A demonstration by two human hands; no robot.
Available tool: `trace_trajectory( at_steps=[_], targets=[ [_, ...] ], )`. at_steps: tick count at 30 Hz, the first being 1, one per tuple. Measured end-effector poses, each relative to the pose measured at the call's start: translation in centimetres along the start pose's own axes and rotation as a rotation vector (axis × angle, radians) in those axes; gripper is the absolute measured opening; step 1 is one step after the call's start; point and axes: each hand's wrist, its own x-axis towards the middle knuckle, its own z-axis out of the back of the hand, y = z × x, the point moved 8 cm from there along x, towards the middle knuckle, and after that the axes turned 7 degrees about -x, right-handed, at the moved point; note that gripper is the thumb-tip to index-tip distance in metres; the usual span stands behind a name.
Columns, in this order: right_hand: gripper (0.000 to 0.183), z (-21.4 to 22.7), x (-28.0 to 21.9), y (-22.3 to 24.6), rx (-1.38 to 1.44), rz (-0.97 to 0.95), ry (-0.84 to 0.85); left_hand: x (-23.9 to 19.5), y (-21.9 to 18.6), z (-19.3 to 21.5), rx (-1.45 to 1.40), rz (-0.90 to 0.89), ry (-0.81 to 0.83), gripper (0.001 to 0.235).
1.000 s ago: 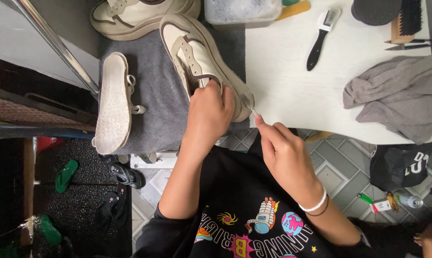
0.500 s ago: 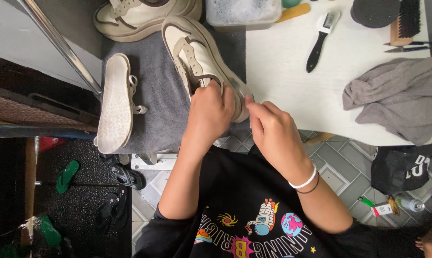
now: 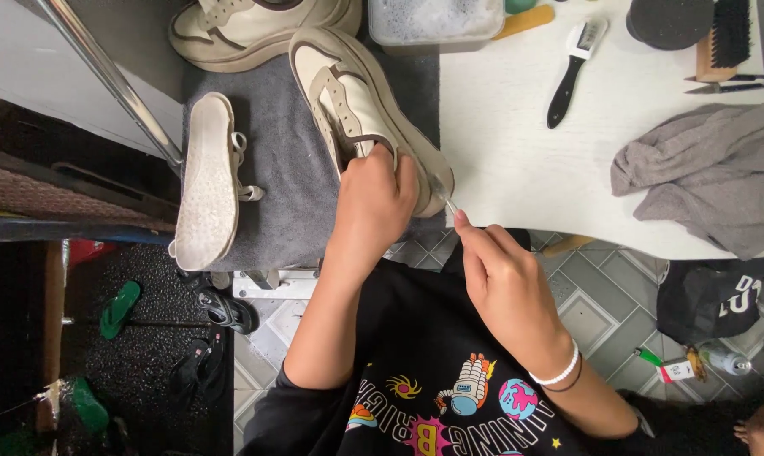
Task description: The person scrubs the sole and sides of a beige sneaker using a toothbrush dipped in soapy water. They wipe the shoe with a gray cloth and continue scrubbing different sections of the sole and upper.
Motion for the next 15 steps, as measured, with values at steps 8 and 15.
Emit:
trace_trajectory(
  at_steps=[8,15],
  targets=[
    [0.019,-0.3,0.5,0.3,-0.011,-0.005,0.000,-0.2,0.6,0.0,-0.026,0.006,-0.016,0.037],
    [0.017,-0.4,3.3,1.3,-0.003,0.033,-0.050,-0.1,0.2,0.0,0.007,0.017,-0.031,0.037]
  ],
)
